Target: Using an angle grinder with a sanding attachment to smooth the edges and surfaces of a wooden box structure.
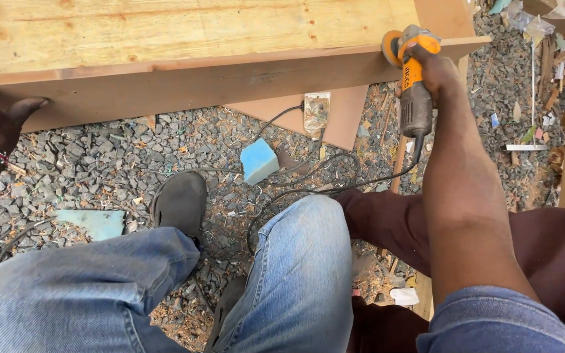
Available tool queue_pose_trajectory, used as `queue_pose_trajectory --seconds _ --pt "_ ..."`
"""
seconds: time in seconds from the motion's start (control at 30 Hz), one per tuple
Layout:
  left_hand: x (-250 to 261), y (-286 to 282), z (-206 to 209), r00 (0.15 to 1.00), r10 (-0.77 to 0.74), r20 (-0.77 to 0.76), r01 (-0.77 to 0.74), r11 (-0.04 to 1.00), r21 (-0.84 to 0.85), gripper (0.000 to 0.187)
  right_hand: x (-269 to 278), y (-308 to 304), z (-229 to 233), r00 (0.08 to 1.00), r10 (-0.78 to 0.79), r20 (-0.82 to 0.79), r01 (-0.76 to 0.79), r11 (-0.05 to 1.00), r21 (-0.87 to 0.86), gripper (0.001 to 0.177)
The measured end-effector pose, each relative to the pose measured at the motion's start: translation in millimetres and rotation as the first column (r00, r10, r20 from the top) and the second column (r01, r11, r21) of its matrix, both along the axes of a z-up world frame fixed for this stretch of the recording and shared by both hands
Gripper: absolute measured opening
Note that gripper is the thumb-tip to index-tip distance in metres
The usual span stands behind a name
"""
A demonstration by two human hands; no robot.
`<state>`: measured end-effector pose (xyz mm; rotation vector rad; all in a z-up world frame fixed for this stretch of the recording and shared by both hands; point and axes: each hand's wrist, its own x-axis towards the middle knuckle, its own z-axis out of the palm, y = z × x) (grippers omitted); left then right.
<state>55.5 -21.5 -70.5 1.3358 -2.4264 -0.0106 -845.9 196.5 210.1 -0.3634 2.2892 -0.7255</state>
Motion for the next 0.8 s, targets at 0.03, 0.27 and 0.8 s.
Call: queue_pose_trajectory --seconds 0.03,0.27,0.8 --pt "12 -12 -28 0.987 -0.087 0.135 0.093 0.995 -0.035 0.066 -9 -1 -3 0.998 0.002 0.058 0.002 0.998 -0.06 0.065" --pt "1 0 5 0.993 -0.051 -0.106 0.051 0.999 -0.002 0.09 -54 -2 -16 0.982 -0.063 0.178 0.079 0.993 -0.083 0.059" --pt "-34 15 71 0.867 0.303 0.396 -0.247 0.951 -0.186 0.124 111 -26 -5 0.978 0.128 0.164 -0.107 0.985 -0.134 0.068"
